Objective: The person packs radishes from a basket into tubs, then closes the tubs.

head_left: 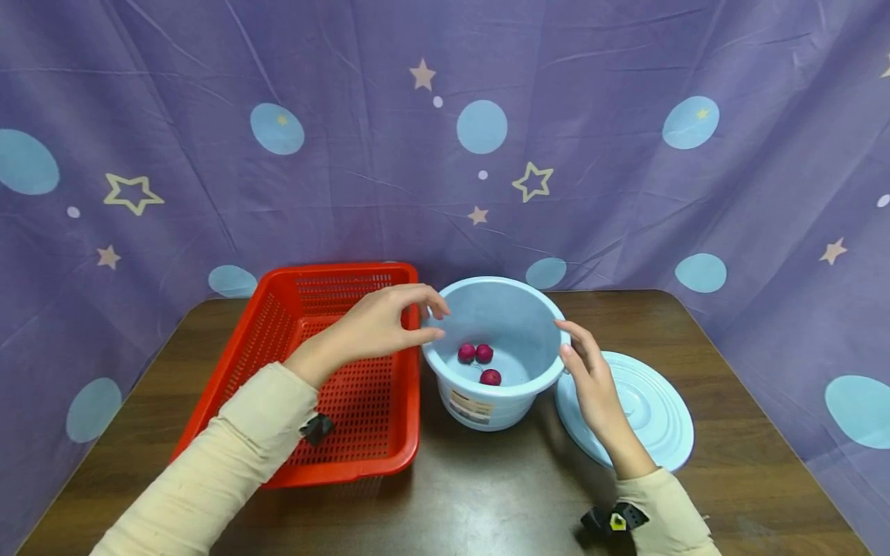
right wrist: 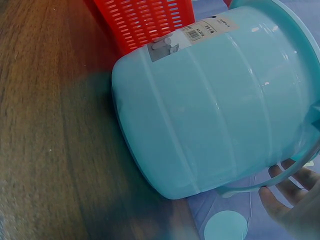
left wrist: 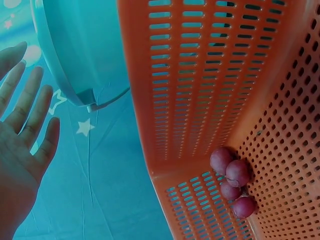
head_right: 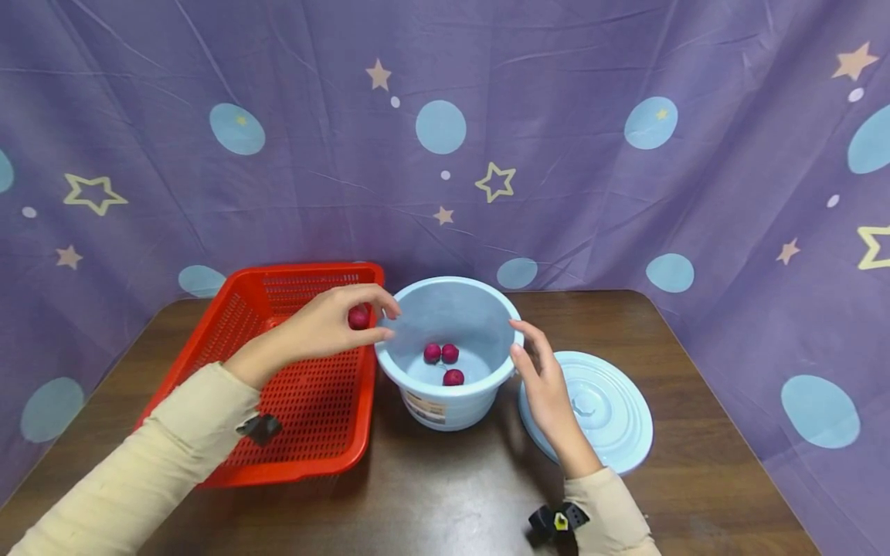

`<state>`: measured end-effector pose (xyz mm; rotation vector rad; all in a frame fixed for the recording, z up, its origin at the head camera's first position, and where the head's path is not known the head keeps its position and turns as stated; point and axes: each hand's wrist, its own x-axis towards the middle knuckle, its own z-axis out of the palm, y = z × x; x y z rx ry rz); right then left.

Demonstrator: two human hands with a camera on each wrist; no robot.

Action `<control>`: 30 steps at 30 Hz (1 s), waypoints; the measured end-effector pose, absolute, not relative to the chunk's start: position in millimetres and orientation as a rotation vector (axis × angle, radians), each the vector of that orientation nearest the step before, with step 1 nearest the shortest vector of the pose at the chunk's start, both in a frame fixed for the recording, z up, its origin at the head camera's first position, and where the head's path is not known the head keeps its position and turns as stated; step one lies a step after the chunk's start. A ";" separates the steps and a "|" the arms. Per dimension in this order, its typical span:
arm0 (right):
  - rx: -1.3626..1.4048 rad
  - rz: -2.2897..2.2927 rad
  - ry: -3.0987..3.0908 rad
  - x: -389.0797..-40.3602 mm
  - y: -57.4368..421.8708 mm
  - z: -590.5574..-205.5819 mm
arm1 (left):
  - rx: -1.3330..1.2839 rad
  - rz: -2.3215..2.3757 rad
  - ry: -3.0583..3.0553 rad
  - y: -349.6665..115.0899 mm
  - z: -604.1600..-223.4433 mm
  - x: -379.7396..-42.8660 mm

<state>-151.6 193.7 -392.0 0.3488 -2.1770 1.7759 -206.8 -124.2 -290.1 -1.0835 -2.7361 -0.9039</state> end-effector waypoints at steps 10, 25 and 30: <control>0.354 1.776 -2.175 -152.7 193.7 -390.0 | -0.987 -1.009 -2.704 -141.3 -287.9 -218.7; 0.334 1.768 -2.215 -149.5 193.8 -389.4 | -0.751 -1.056 -2.770 -190.8 -316.8 -254.1; 0.336 1.774 -2.218 -149.7 193.7 -390.1 | -0.632 -1.093 -2.824 -203.8 -326.3 -261.9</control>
